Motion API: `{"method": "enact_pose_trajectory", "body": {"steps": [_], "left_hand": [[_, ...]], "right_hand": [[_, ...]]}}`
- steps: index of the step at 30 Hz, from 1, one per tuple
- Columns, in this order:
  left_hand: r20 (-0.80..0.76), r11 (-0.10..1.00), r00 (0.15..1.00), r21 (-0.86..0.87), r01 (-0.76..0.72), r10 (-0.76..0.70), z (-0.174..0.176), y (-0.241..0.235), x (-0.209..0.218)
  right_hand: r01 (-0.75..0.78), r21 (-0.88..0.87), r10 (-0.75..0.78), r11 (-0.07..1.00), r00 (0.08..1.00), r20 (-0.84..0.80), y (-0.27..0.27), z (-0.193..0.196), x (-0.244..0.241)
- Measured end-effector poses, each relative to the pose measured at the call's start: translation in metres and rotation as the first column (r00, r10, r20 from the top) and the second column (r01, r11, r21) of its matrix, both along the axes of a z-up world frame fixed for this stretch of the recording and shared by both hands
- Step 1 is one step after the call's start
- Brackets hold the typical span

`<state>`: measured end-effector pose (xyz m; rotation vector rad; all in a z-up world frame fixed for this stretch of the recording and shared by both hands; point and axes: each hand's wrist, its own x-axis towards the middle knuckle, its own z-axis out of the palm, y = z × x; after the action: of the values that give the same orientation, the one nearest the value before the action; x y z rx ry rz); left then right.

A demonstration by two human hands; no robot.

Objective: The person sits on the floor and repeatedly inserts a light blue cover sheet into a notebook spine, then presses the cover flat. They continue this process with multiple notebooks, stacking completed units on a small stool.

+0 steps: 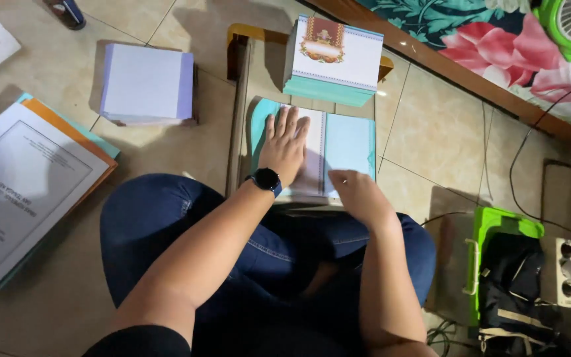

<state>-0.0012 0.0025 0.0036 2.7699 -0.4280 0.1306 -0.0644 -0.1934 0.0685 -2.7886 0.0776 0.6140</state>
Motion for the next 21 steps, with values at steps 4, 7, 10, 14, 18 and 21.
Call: {"method": "enact_pose_trajectory", "body": {"steps": [4,7,10,14,18,21], "left_hand": [[0.014,1.0,1.0,0.0,-0.011,0.011,-0.001,0.0,0.003],[-0.005,1.0,1.0,-0.009,-0.006,0.006,-0.005,-0.002,0.001],[0.015,1.0,1.0,-0.001,-0.018,0.018,0.002,-0.004,0.004],[-0.03,0.999,0.999,0.008,-0.032,0.032,0.003,-0.002,0.002],[-0.042,1.0,0.999,0.021,-0.006,0.007,0.006,0.0,0.001],[-0.052,1.0,0.999,0.018,0.016,-0.015,0.006,0.001,0.004]], "right_hand": [[0.18,0.189,-0.168,0.965,0.983,-0.076,0.023,0.013,0.0],[0.217,0.303,-0.201,0.928,0.976,-0.083,0.017,0.01,-0.006],[0.389,0.707,-0.324,0.591,0.917,-0.234,0.006,0.007,-0.002],[0.402,0.792,-0.251,0.46,0.914,-0.318,0.008,0.009,-0.002],[0.414,0.8,-0.189,0.434,0.91,-0.368,0.016,0.014,-0.004],[0.432,0.752,-0.245,0.498,0.902,-0.355,-0.002,0.002,-0.001]]}}
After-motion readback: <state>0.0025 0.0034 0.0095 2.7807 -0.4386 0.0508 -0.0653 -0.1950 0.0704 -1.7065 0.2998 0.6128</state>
